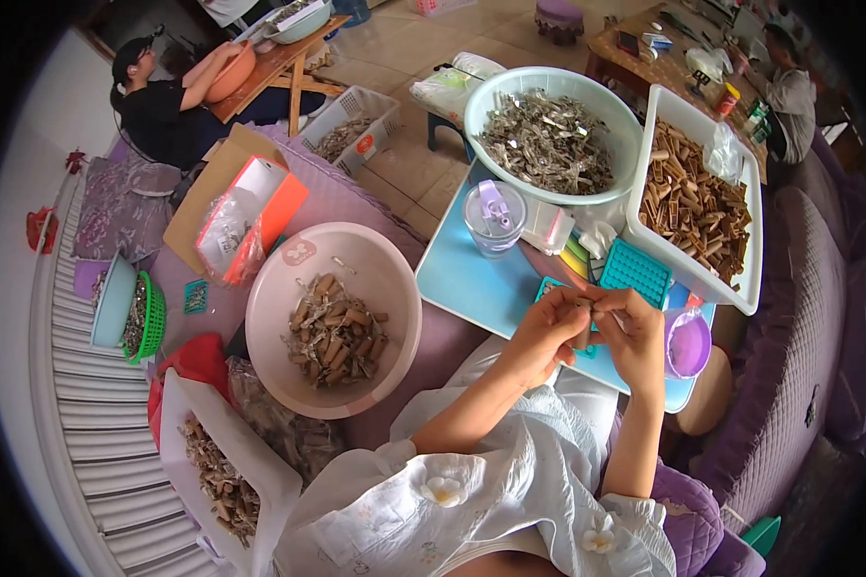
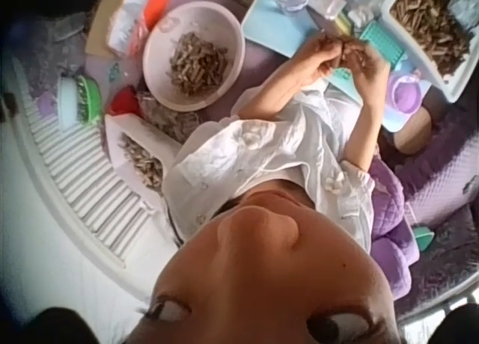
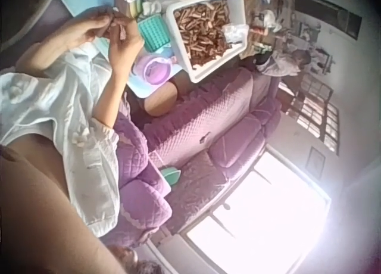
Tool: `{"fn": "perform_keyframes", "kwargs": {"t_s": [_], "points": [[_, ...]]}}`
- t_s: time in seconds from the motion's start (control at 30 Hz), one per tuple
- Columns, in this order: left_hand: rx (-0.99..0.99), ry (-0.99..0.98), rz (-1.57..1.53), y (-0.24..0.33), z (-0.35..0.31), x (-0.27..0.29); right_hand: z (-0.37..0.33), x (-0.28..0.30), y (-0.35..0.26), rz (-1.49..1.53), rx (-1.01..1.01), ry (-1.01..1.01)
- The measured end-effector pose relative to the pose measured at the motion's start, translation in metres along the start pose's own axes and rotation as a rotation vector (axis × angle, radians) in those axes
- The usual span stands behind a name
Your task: The person assembles small components by hand, placing metal discs into cylindrical tubes.
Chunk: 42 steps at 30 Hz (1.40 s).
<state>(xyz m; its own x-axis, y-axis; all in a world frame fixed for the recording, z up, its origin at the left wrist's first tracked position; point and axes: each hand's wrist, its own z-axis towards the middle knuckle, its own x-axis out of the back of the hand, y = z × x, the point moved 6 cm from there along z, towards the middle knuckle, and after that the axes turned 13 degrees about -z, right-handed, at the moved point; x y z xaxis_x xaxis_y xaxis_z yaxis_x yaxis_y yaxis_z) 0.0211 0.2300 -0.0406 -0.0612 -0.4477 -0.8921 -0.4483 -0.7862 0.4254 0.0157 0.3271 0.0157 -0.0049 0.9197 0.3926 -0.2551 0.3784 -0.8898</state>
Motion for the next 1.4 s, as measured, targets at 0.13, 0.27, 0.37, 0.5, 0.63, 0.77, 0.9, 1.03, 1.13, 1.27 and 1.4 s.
{"fn": "perform_keyframes", "kwargs": {"t_s": [0.13, 0.27, 0.37, 0.5, 0.63, 0.77, 0.9, 1.03, 1.13, 1.27, 1.4], "points": [[-0.035, -0.053, -0.005, -0.002, -0.001, -0.003, -0.005, 0.003, -0.004, -0.045, -0.003, 0.033], [-0.032, -0.055, -0.019, -0.003, -0.001, -0.004, -0.004, 0.002, -0.006, -0.133, 0.036, 0.038], [-0.066, 0.012, 0.057, -0.003, -0.002, -0.004, -0.004, 0.003, -0.009, -0.300, 0.252, 0.093], [-0.069, 0.039, 0.109, -0.004, -0.002, 0.004, -0.004, -0.001, -0.003, -0.238, 0.145, 0.039], [-0.155, 0.095, 0.146, 0.002, -0.004, -0.006, -0.007, 0.002, 0.001, -0.239, 0.165, 0.198], [-0.437, 0.039, 0.282, 0.014, -0.010, -0.011, -0.023, 0.005, 0.050, 0.174, -0.301, 0.119], [-0.915, -0.006, 0.902, 0.014, -0.026, -0.017, -0.037, -0.032, 0.039, 0.755, -0.583, -0.018], [-1.056, -0.063, 1.101, 0.002, -0.033, -0.013, -0.030, -0.022, 0.035, 0.888, -0.312, -0.086], [-0.977, -0.151, 0.947, 0.001, -0.030, -0.009, -0.028, -0.018, 0.016, 0.774, -0.188, -0.046], [-0.655, -0.260, 0.435, 0.010, -0.025, -0.021, -0.031, -0.014, -0.028, 0.253, -0.031, 0.063], [-0.535, -0.282, 0.445, 0.026, -0.030, -0.045, -0.022, -0.017, -0.049, 0.047, 0.118, -0.027]]}}
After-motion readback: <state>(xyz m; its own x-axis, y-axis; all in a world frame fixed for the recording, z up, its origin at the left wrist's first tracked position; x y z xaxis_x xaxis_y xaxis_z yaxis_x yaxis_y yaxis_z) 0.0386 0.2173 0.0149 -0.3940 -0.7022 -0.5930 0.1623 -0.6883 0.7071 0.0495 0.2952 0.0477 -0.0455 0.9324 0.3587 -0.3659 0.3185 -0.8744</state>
